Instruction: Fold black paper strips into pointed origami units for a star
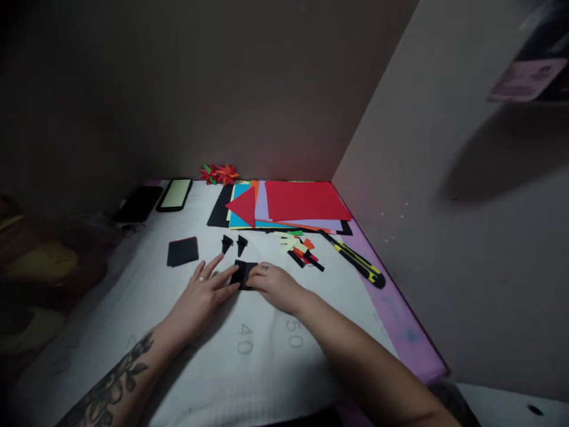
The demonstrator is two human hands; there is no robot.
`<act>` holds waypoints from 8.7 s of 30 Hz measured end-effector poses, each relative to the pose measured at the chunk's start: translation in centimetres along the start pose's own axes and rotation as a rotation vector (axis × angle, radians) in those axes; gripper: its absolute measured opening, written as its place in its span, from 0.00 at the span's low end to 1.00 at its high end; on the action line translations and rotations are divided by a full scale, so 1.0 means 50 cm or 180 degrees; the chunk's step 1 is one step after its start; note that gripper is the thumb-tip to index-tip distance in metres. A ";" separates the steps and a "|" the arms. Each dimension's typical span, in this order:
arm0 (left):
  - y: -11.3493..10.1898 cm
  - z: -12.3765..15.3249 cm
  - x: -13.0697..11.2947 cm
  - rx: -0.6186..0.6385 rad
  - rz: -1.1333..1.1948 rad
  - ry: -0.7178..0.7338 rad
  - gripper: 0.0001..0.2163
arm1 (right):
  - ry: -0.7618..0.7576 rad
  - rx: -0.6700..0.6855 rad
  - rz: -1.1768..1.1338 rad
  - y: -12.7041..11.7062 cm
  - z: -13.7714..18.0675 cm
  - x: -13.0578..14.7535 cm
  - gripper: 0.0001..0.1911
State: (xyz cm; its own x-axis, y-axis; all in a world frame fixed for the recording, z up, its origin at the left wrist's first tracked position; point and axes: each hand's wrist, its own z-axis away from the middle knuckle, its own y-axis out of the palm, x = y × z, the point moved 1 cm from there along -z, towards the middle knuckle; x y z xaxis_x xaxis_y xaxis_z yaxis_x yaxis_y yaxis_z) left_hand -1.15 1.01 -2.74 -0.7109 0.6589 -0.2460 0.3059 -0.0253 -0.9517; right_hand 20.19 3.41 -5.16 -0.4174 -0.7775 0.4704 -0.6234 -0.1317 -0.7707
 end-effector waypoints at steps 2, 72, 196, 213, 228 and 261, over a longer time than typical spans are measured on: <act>-0.003 -0.001 -0.002 0.0193 -0.0080 0.0083 0.17 | 0.0146 0.0066 -0.0229 -0.005 -0.001 -0.005 0.12; 0.023 -0.005 -0.073 0.1035 -0.0578 -0.0302 0.17 | 0.1996 -0.0045 0.0719 0.049 -0.040 0.022 0.07; 0.037 -0.071 0.002 -0.0022 0.0295 -0.1173 0.06 | 0.0231 0.0892 0.0349 -0.024 0.021 0.036 0.19; 0.039 -0.054 0.031 -0.0143 0.0999 -0.1255 0.06 | 0.0530 0.1010 0.0894 0.003 0.006 0.063 0.25; 0.035 -0.048 0.034 -0.0265 0.1148 -0.1185 0.07 | 0.0841 0.0687 0.0705 0.003 0.027 0.078 0.18; 0.025 -0.054 0.018 -0.0092 0.0975 -0.1231 0.08 | 0.0721 0.0400 0.0589 0.003 0.024 0.055 0.11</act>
State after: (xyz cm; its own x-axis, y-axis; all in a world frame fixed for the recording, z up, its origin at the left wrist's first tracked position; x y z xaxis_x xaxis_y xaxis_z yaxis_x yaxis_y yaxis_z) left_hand 0.33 3.60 -3.63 -0.7669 0.2969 -0.5689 0.5510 -0.1497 -0.8209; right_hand 19.75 0.51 -4.49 -0.6617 -0.6404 0.3900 -0.4423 -0.0866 -0.8927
